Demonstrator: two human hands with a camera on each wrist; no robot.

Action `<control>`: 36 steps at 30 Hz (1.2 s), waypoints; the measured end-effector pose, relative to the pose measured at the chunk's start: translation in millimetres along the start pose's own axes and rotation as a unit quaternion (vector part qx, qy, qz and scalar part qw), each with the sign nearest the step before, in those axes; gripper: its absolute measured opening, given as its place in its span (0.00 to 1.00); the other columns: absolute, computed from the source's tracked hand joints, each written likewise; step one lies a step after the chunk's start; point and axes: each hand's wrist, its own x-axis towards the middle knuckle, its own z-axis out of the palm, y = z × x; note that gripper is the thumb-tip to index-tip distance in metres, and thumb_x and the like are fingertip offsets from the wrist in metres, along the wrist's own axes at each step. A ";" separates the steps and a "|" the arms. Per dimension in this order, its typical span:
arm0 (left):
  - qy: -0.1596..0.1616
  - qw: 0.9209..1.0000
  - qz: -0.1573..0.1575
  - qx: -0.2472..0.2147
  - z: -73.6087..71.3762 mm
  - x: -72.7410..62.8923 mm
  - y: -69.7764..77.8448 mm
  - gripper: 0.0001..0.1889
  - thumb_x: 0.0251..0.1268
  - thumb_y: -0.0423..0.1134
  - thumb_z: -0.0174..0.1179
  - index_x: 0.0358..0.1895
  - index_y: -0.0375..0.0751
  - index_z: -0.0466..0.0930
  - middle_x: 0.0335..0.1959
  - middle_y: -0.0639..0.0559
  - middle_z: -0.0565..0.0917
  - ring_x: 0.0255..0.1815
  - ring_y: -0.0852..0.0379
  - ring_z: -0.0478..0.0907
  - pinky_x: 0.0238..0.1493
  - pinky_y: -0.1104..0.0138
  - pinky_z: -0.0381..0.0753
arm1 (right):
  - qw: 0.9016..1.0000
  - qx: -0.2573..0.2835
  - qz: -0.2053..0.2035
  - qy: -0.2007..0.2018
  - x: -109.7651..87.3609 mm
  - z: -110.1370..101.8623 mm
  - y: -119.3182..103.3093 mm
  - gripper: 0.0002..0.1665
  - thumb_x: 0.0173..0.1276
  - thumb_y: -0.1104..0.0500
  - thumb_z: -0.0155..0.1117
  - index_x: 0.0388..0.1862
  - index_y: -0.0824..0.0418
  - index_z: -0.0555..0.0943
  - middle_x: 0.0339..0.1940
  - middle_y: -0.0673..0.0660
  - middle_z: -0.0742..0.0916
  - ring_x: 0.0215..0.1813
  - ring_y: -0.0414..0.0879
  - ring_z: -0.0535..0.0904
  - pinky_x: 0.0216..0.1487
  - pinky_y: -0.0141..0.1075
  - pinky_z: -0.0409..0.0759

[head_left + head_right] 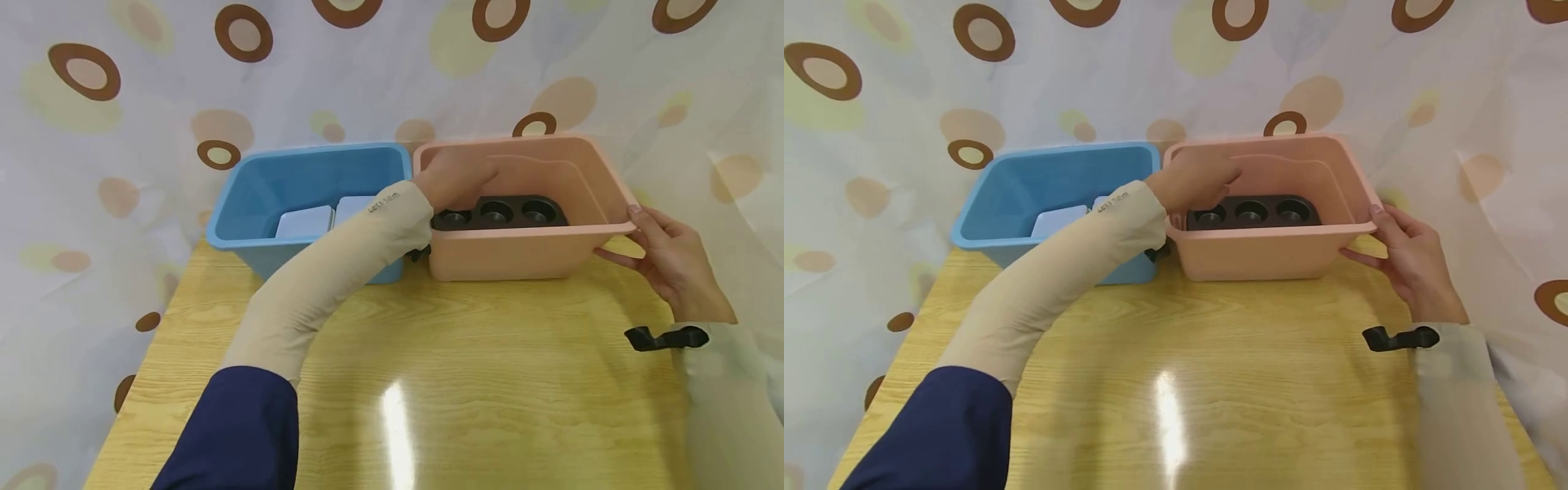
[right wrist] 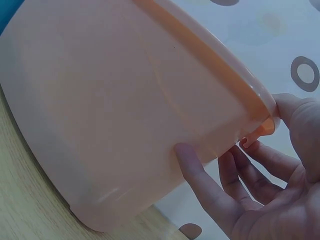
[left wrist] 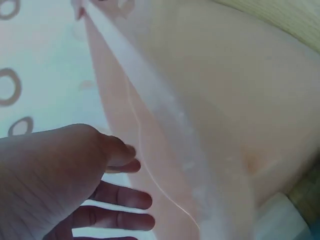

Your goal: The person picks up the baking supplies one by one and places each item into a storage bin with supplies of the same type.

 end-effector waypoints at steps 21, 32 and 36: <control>0.150 0.982 -0.101 -0.054 33.9 -81.2 -8.9 0.19 0.90 0.46 0.46 0.70 0.45 0.79 0.59 0.47 0.84 0.62 0.48 0.81 0.42 0.58 0.78 | 1.000 -0.017 0.004 -0.012 20.6 12.4 0.6 0.17 0.81 0.52 0.68 0.63 0.52 0.89 0.68 0.41 0.78 0.60 0.35 0.83 0.40 0.43 0.94; 0.210 0.967 -0.097 -0.102 38.3 -123.0 22.6 0.14 0.87 0.47 0.53 0.60 0.45 0.81 0.54 0.49 0.83 0.45 0.49 0.79 0.37 0.61 0.71 | 0.992 -0.113 -0.032 -0.052 18.2 -1.9 -13.7 0.27 0.82 0.60 0.65 0.77 0.52 0.80 0.64 0.41 0.85 0.55 0.35 0.87 0.44 0.35 0.92; 0.266 0.957 -0.087 -0.080 43.6 -140.5 36.5 0.12 0.85 0.46 0.56 0.56 0.45 0.84 0.44 0.50 0.83 0.37 0.50 0.77 0.31 0.64 0.64 | 0.987 -0.146 -0.043 -0.046 13.5 0.9 -14.6 0.33 0.81 0.60 0.67 0.82 0.54 0.75 0.63 0.42 0.85 0.54 0.34 0.87 0.44 0.33 0.91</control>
